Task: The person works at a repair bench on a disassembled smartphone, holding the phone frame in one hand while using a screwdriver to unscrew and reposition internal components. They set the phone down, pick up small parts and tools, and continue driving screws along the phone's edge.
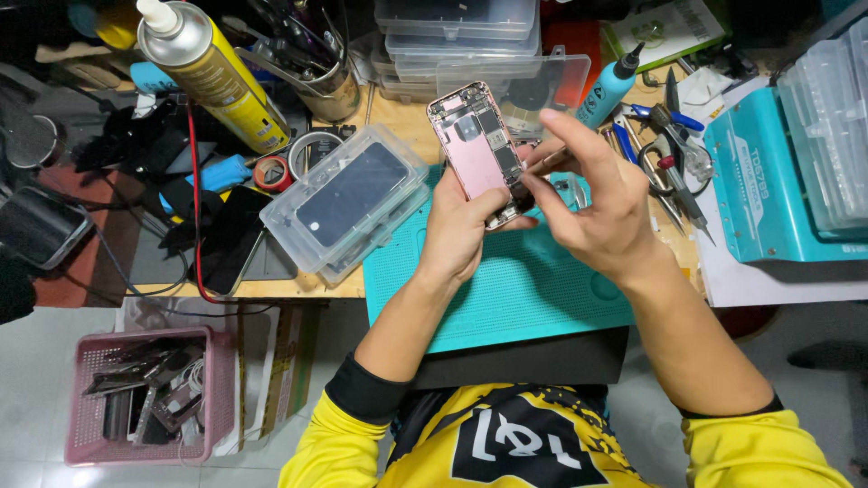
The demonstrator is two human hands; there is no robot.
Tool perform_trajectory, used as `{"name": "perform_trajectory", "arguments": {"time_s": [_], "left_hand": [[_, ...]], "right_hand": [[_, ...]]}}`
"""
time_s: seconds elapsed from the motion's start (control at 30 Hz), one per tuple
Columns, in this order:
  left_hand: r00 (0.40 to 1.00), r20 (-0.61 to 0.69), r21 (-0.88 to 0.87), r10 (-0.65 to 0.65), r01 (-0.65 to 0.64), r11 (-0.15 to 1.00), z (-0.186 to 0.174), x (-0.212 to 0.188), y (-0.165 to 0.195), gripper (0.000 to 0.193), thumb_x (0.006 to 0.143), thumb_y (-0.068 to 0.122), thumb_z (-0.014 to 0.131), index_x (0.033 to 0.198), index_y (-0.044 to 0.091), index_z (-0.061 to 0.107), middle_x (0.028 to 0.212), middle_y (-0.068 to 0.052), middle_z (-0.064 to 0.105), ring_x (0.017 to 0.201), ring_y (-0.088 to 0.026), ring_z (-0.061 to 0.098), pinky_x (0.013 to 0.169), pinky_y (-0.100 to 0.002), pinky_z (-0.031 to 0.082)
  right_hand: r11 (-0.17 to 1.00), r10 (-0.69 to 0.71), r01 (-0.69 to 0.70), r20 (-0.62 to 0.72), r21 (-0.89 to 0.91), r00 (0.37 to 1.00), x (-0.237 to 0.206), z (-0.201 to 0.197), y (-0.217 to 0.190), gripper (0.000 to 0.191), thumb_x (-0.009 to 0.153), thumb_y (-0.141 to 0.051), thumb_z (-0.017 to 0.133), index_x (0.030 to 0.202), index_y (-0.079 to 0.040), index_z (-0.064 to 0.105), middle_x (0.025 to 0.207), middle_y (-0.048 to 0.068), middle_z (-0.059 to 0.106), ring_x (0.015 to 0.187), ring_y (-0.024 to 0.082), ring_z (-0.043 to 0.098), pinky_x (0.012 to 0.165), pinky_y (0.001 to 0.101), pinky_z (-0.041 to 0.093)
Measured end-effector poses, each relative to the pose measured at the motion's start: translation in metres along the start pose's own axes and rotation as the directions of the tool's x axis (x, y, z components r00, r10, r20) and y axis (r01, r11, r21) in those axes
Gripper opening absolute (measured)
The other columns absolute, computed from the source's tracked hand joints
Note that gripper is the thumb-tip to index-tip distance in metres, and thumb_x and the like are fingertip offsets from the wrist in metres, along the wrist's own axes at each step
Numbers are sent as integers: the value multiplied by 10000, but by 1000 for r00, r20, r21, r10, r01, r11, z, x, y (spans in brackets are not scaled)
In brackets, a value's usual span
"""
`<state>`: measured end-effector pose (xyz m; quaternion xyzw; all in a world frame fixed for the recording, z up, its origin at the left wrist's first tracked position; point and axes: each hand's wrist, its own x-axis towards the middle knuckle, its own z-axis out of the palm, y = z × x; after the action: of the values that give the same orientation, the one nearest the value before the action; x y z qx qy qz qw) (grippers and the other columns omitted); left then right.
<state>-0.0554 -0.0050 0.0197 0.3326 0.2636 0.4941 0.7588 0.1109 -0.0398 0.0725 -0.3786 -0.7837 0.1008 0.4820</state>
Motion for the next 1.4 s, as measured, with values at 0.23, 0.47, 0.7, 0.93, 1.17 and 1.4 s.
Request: {"name": "perform_trajectory", "arguments": {"time_s": [0.23,0.47,0.7,0.93,1.17,1.4], "left_hand": [[993,55,19,106,-108,994,-2,0,-3,446,939,-82,493,1382,-48,525,1329,-169,656,1120,-254,698,801,-381,654],[995,39,13,91,-92,996,6,-4,3,396,977,-59,498,1368,-63,554,1280,-186,673,1070,-258,711,776,-402,667],[995,36,-9,88,-88,996,8,-2,5,398,966,-71,476,1355,-71,561,1259,-181,679,1055,-256,726,777,-406,685],[996,31,-15,78,-77,997,-1,-1,9,416,974,-47,454,1378,-50,549,1304,-172,665,1068,-247,705,766,-389,669],[997,-8,-48,77,-77,996,-20,-5,18,456,962,-51,430,1414,-71,491,1350,-214,632,1173,-318,688,797,-424,672],[992,-38,-156,119,-123,980,-51,-16,28,454,960,-62,441,1413,-79,464,1346,-238,612,1216,-370,666,839,-478,670]], "right_hand": [[1000,16,-15,-36,12,999,-3,4,3,666,987,126,747,1543,-27,415,1145,157,708,1025,235,768,907,310,657],[1000,-8,11,-82,25,997,-3,7,6,661,982,114,756,1512,-19,383,1117,164,693,1002,222,753,885,312,646],[997,19,-12,-92,70,996,-5,10,8,708,991,130,721,1567,-45,349,1117,184,681,1004,236,750,893,319,648],[970,158,-143,-65,199,985,-5,15,7,662,1033,160,674,1555,-26,312,1128,190,710,1075,253,760,942,333,645],[942,235,-183,-164,280,958,-7,6,3,547,1022,151,623,1441,6,304,1138,168,710,1069,220,718,958,317,602],[914,386,-390,64,108,920,-11,22,52,95,1109,25,586,1187,49,536,964,141,720,887,201,748,799,305,598]]}}
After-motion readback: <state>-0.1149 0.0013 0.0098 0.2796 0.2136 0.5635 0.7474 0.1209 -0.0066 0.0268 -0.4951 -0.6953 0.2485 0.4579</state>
